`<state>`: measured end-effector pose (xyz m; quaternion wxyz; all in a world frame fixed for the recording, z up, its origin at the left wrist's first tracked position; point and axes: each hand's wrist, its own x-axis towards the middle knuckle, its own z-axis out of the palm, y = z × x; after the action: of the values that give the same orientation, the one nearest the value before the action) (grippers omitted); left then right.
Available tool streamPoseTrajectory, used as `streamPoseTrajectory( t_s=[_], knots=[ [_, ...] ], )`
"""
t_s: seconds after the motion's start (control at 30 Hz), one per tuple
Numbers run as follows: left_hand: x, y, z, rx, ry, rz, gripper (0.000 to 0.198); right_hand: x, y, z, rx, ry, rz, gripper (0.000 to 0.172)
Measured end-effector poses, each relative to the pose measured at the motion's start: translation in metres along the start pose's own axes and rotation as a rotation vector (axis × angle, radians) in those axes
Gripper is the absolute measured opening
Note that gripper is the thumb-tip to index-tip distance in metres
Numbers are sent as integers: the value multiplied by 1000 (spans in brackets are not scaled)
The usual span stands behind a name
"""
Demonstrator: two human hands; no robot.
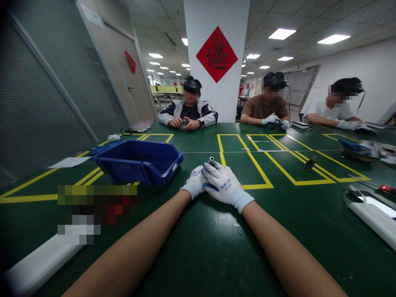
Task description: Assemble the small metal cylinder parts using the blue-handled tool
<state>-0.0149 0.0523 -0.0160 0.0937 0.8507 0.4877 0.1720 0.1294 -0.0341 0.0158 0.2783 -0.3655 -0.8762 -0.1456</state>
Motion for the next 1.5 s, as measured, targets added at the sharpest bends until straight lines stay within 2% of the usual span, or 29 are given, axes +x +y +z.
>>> streamPoseTrajectory(
  t_s=[0.33, 0.53, 0.6, 0.67, 0.73, 0.93, 1.03, 1.13, 1.27, 1.5],
  knots=[
    [-2, 1, 1, 22, 63, -18, 44, -1, -1, 3, 34, -10, 18, 52],
    [-12, 5, -11, -149, 229, -209, 61, 0, 0, 5, 1, 2, 68, 49],
    [-12, 5, -12, -213, 232, -121, 64, -1, 0, 5, -3, 12, 94, 48],
    [-10, 2, -10, -263, 187, -6, 59, -1, 1, 4, 5, 14, 104, 48],
    [-9, -1, -7, -280, 145, 46, 53, -1, 2, 2, 18, 6, 101, 46],
    [-11, -3, -5, -346, 207, 60, 68, -2, 2, 3, 31, 9, 97, 47],
    [-10, -1, -5, -274, 179, 61, 60, -2, 0, 3, -5, 22, 98, 48],
    [-11, 3, -7, -182, 118, 0, 53, -2, -2, 2, -44, 47, 141, 49],
    [-14, 7, -11, -185, 117, 9, 47, -2, -1, 2, -64, 53, 186, 49],
    [-17, 6, -10, -233, 186, 14, 61, -3, 3, 5, -22, 68, 143, 48]
  ],
)
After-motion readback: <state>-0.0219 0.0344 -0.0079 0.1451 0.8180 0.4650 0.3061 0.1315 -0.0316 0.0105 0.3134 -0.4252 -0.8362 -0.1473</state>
